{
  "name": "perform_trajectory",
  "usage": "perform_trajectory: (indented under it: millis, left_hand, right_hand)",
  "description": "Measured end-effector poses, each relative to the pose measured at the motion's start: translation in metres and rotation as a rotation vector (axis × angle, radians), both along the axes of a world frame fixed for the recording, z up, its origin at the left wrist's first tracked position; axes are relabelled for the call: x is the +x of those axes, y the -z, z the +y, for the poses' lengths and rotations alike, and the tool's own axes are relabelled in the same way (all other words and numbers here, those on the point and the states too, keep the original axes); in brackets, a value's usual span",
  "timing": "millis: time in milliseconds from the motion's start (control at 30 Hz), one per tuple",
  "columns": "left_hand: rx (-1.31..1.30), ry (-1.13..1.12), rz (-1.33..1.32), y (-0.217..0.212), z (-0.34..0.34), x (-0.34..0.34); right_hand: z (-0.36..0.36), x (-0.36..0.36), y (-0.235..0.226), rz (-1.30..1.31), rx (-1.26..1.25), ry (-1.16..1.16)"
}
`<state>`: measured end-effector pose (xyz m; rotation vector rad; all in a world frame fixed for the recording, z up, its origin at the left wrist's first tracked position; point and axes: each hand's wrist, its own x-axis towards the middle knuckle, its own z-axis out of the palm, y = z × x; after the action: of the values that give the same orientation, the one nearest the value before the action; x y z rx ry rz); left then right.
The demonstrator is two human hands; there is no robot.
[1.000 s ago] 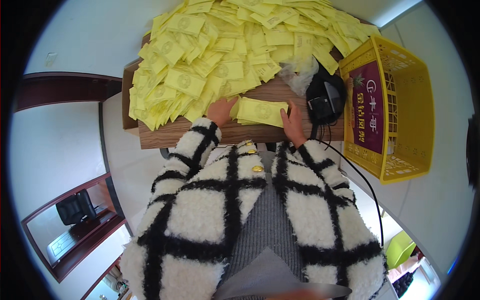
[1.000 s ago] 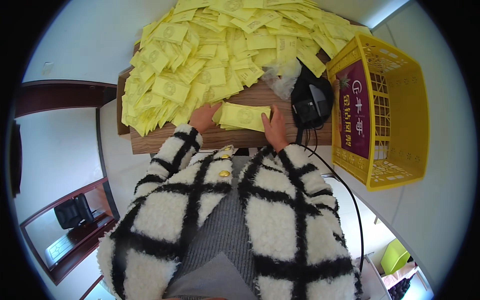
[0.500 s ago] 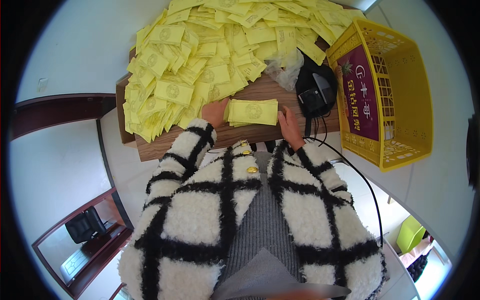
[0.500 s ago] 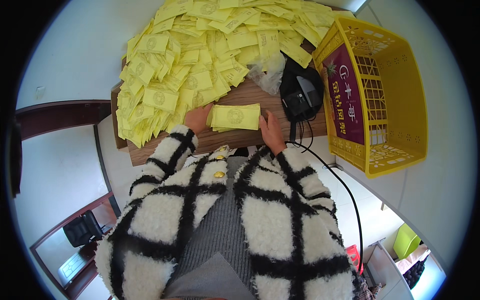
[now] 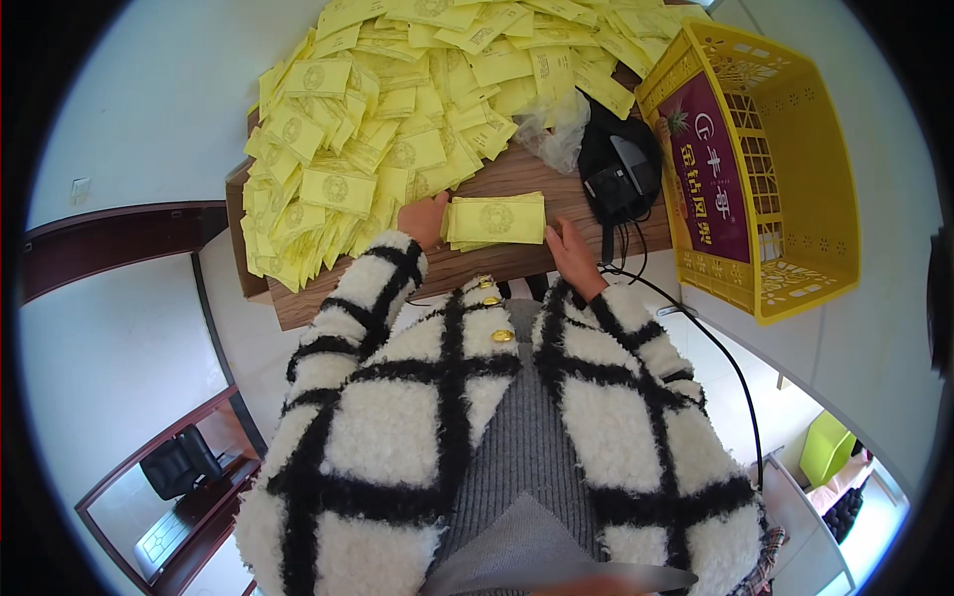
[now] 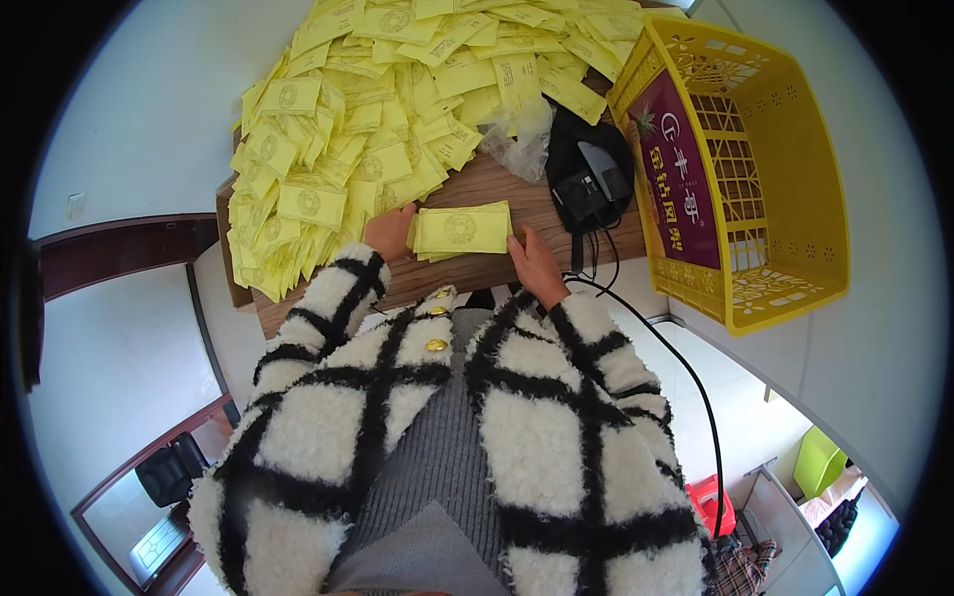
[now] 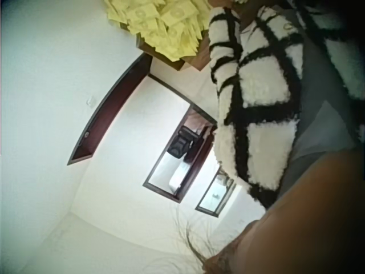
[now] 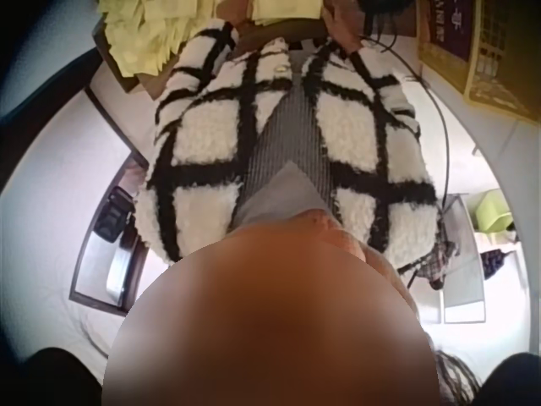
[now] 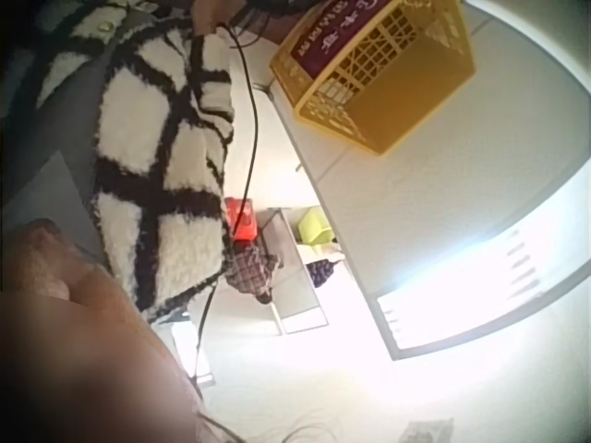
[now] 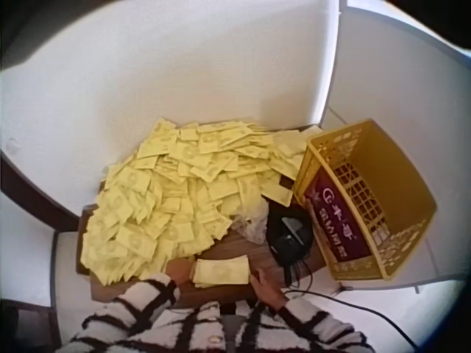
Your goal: Sorting and stacking yellow envelopes into a plastic crate.
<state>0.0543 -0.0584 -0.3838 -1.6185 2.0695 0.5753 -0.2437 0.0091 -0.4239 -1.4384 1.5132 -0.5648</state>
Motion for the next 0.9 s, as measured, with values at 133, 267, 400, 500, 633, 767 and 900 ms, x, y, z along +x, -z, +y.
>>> perform_trajectory:
  millis: [133, 267, 400, 500, 633, 767, 900]
  left_hand:
    - [0.005, -0.03, 0.007, 0.003, 0.001, 0.003]
    - [0.033, -0.074, 0.056, -0.005, -0.001, 0.001]
    - [0.061, -0.091, 0.065, -0.007, -0.001, 0.002]
    - [0.031, -0.107, 0.095, -0.006, 0.001, 0.002]
    - [0.051, -0.105, 0.071, -0.007, 0.002, 0.003]
    - [0.06, -0.113, 0.078, -0.008, 0.0, 0.008]
    - [0.052, -0.065, 0.131, -0.001, -0.004, 0.016]
  right_hand:
    - [0.005, 0.002, -0.007, 0.001, -0.018, 0.01]
    - [0.009, -0.003, -0.025, 0.087, 0.097, -0.079]
    - [0.024, -0.015, -0.037, 0.022, 0.248, -0.257]
    - [0.036, -0.024, -0.047, -0.07, 0.288, -0.439]
    - [0.052, -0.032, -0.047, -0.13, 0.263, -0.495]
    - [0.056, -0.034, -0.054, -0.163, 0.252, -0.499]
    - [0.057, -0.033, -0.053, -0.164, 0.3, -0.561]
